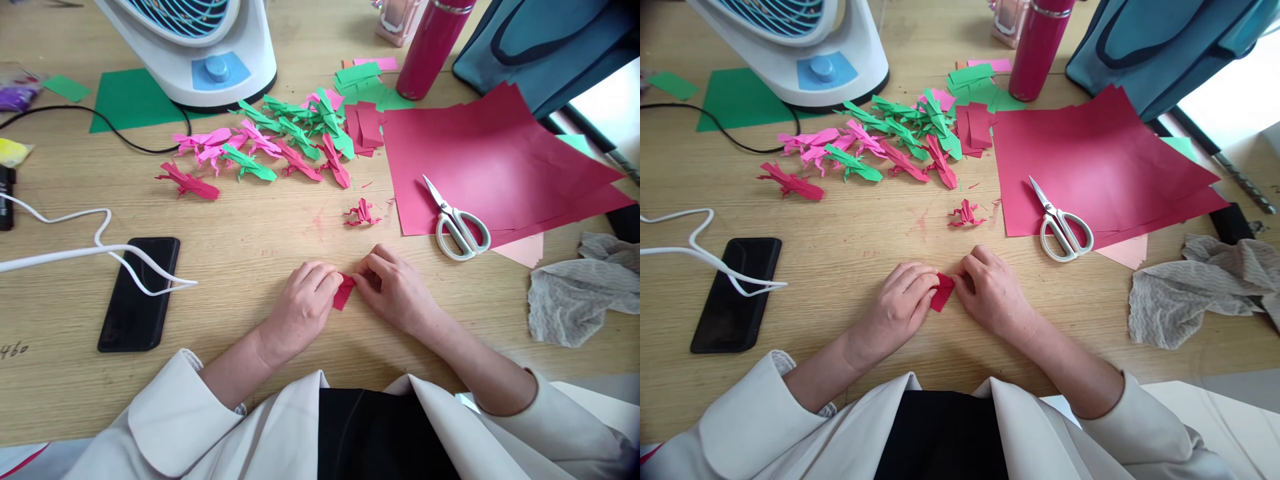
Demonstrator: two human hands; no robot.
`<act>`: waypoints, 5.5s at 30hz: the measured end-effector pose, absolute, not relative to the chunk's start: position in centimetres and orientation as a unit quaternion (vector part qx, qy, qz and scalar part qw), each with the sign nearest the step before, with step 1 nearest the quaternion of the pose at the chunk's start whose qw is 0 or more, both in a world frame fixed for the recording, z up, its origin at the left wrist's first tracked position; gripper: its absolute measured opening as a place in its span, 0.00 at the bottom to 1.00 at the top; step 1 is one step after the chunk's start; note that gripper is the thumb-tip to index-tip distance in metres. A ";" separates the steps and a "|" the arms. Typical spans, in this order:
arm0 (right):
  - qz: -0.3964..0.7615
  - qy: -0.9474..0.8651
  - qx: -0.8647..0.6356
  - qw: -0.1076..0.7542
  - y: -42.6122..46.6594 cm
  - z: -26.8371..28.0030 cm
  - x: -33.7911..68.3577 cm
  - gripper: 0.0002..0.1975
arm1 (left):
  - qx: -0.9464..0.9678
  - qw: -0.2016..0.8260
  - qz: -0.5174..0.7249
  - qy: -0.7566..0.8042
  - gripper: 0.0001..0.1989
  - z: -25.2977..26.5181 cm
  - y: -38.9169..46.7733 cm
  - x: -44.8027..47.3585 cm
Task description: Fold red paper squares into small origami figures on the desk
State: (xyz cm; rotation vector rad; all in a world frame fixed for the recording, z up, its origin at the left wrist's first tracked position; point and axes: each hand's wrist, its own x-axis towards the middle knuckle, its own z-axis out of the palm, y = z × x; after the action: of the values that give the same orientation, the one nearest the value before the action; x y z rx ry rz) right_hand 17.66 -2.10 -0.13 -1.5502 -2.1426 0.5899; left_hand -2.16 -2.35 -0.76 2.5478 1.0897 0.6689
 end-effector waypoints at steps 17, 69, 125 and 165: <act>0.230 -0.777 -0.548 0.206 -2.1 0.1 18.0 0.07 | 0.939 0.016 0.163 0.303 0.18 -0.6 -3.3 -3.8; -0.042 -0.861 -0.507 0.007 -7.1 0.1 17.4 0.21 | 0.934 0.066 0.124 0.328 0.22 -0.8 -3.7 -4.1; 0.532 -0.611 -0.416 0.412 1.4 0.9 16.7 0.14 | 0.380 0.714 0.442 0.388 0.17 1.1 2.8 -0.2; 0.537 -0.570 -0.483 0.392 -1.0 -0.8 16.1 0.14 | 0.520 0.592 0.421 0.450 0.21 0.1 2.1 -0.7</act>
State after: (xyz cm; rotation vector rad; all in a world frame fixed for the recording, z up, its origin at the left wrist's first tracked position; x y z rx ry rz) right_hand 16.14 -0.95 -0.77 -1.2267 -1.4479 1.3625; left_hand -0.66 2.10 0.06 1.2100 1.0459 0.9782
